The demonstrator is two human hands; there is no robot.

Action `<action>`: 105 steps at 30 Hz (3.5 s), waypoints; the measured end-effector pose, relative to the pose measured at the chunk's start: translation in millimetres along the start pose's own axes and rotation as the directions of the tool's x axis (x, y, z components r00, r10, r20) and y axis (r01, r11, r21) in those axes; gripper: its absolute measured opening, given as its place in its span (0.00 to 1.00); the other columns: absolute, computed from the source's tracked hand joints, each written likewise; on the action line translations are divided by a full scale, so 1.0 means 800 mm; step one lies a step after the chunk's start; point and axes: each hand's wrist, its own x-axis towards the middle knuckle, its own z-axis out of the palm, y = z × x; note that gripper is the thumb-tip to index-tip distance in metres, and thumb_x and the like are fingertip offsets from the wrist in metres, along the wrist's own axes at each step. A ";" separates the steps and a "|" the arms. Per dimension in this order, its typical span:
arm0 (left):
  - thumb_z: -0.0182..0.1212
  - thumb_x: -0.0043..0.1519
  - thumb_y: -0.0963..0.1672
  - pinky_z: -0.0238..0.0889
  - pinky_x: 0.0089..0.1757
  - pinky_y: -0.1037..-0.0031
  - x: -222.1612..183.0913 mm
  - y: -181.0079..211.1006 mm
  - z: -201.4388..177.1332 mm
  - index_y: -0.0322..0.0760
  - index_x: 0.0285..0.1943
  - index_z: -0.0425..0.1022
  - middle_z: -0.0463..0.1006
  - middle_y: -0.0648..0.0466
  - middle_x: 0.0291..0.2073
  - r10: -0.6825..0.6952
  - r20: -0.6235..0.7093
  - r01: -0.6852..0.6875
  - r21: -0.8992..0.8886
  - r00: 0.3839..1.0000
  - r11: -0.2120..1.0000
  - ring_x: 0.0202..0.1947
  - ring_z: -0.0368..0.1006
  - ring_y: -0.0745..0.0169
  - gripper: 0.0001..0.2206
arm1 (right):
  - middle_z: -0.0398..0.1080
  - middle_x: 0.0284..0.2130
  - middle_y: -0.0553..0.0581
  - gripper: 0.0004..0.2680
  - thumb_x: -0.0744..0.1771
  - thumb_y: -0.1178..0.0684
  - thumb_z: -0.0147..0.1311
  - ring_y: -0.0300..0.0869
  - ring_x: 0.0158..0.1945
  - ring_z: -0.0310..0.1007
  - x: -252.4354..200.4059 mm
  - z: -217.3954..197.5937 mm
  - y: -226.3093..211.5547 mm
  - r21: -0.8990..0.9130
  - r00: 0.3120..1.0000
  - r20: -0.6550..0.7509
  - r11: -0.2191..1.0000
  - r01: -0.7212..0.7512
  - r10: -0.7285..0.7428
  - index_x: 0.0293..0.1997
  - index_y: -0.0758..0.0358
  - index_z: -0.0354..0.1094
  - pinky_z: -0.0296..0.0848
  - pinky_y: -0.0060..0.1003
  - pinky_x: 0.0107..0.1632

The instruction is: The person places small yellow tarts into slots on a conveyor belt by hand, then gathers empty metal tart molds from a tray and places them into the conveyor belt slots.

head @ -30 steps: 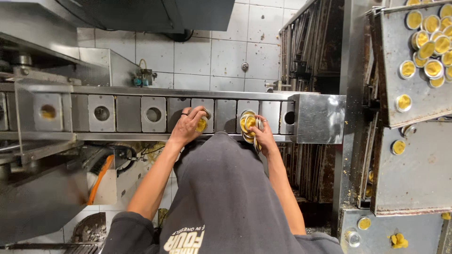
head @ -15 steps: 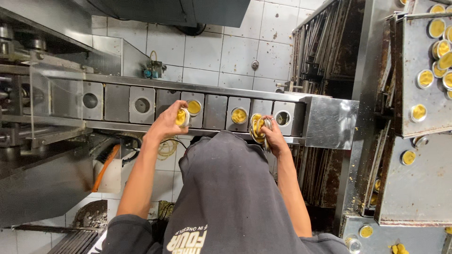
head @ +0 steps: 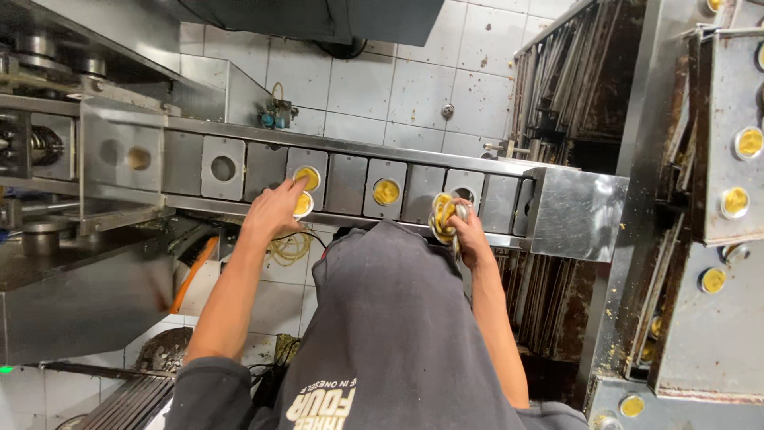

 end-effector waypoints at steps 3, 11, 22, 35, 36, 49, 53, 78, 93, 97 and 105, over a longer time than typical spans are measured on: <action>0.77 0.45 0.48 0.77 0.50 0.40 -0.033 0.033 -0.021 0.59 0.82 0.53 0.69 0.52 0.65 -0.037 -0.053 0.038 0.019 0.998 0.999 0.47 0.78 0.19 0.50 | 0.75 0.43 0.57 0.21 0.61 0.62 0.53 0.47 0.38 0.77 -0.004 -0.005 0.001 0.010 0.997 -0.076 1.000 0.007 -0.006 0.59 0.45 0.66 0.76 0.35 0.26; 0.74 0.50 0.41 0.78 0.51 0.42 -0.036 0.153 -0.012 0.58 0.80 0.57 0.69 0.48 0.65 0.164 0.018 -0.165 0.079 0.986 0.983 0.53 0.76 0.18 0.45 | 0.75 0.50 0.63 0.23 0.64 0.60 0.65 0.49 0.48 0.77 0.049 0.007 0.014 -0.072 0.996 -0.045 0.995 0.074 -0.078 0.66 0.54 0.64 0.82 0.42 0.44; 0.74 0.48 0.45 0.78 0.47 0.38 -0.027 0.101 0.017 0.60 0.83 0.52 0.68 0.46 0.61 0.039 -0.091 -0.035 0.050 0.995 0.998 0.49 0.75 0.17 0.50 | 0.80 0.45 0.67 0.24 0.63 0.52 0.73 0.49 0.46 0.82 0.072 0.031 0.027 -0.267 1.000 0.019 0.963 0.029 -0.025 0.65 0.48 0.64 0.83 0.44 0.49; 0.74 0.51 0.44 0.76 0.50 0.41 0.017 0.172 0.022 0.58 0.80 0.52 0.69 0.47 0.58 0.180 -0.165 -0.200 -0.117 0.970 0.973 0.48 0.75 0.21 0.46 | 0.79 0.46 0.63 0.26 0.64 0.56 0.73 0.42 0.44 0.79 0.050 0.031 0.030 -0.111 0.988 0.098 0.985 0.133 -0.123 0.67 0.47 0.62 0.82 0.39 0.51; 0.74 0.51 0.44 0.76 0.50 0.41 0.032 0.168 0.037 0.58 0.80 0.52 0.69 0.47 0.58 0.182 -0.166 -0.203 -0.119 0.969 0.972 0.48 0.75 0.21 0.46 | 0.79 0.46 0.63 0.26 0.64 0.56 0.73 0.42 0.44 0.79 0.042 0.026 0.025 -0.113 0.988 0.095 0.984 0.134 -0.124 0.67 0.47 0.62 0.82 0.39 0.51; 0.75 0.46 0.47 0.68 0.58 0.41 0.027 0.106 0.020 0.37 0.64 0.66 0.69 0.33 0.53 -0.079 -0.517 -0.324 -0.641 0.852 0.695 0.57 0.72 0.18 0.35 | 0.80 0.47 0.57 0.19 0.66 0.62 0.68 0.39 0.46 0.80 0.015 -0.027 0.029 0.100 0.972 -0.119 0.971 0.216 -0.204 0.59 0.48 0.64 0.82 0.35 0.50; 0.72 0.44 0.45 0.68 0.58 0.45 0.021 0.091 0.006 0.40 0.62 0.69 0.76 0.37 0.48 0.042 -0.565 -0.372 -0.484 0.824 0.792 0.56 0.75 0.29 0.33 | 0.80 0.47 0.57 0.19 0.66 0.63 0.66 0.40 0.46 0.80 0.026 -0.023 0.034 0.124 0.977 -0.103 0.972 0.197 -0.185 0.59 0.47 0.63 0.82 0.35 0.51; 0.73 0.45 0.49 0.65 0.59 0.34 -0.052 -0.010 -0.018 0.44 0.67 0.66 0.62 0.45 0.77 0.076 -0.290 -0.157 -0.268 0.954 0.950 0.64 0.72 0.28 0.37 | 0.80 0.42 0.61 0.21 0.65 0.62 0.68 0.41 0.40 0.80 0.029 -0.019 -0.005 -0.061 0.992 0.067 0.992 0.110 -0.106 0.62 0.50 0.63 0.83 0.34 0.44; 0.77 0.50 0.48 0.64 0.64 0.45 -0.068 -0.082 -0.006 0.46 0.77 0.59 0.71 0.38 0.68 -0.089 -0.268 -0.049 -0.471 0.959 0.881 0.67 0.69 0.30 0.43 | 0.80 0.44 0.57 0.22 0.63 0.61 0.72 0.39 0.43 0.80 0.023 0.006 -0.017 -0.064 0.991 0.051 0.990 0.129 -0.126 0.61 0.52 0.64 0.84 0.34 0.47; 0.75 0.49 0.47 0.63 0.63 0.41 -0.084 -0.078 -0.017 0.40 0.74 0.61 0.68 0.34 0.71 -0.106 -0.326 -0.048 -0.432 0.939 0.901 0.67 0.68 0.26 0.41 | 0.80 0.42 0.58 0.22 0.64 0.61 0.70 0.39 0.41 0.80 0.016 0.030 -0.032 -0.110 0.989 0.095 0.986 0.124 -0.114 0.62 0.50 0.64 0.83 0.35 0.47; 0.73 0.48 0.42 0.68 0.56 0.45 -0.027 0.010 -0.018 0.32 0.65 0.67 0.71 0.35 0.56 -0.084 -0.591 -0.337 -0.565 0.802 0.753 0.58 0.72 0.23 0.33 | 0.78 0.42 0.58 0.23 0.63 0.58 0.72 0.40 0.42 0.78 0.039 0.114 -0.048 -0.288 0.950 0.290 0.937 0.199 -0.113 0.63 0.50 0.65 0.83 0.36 0.47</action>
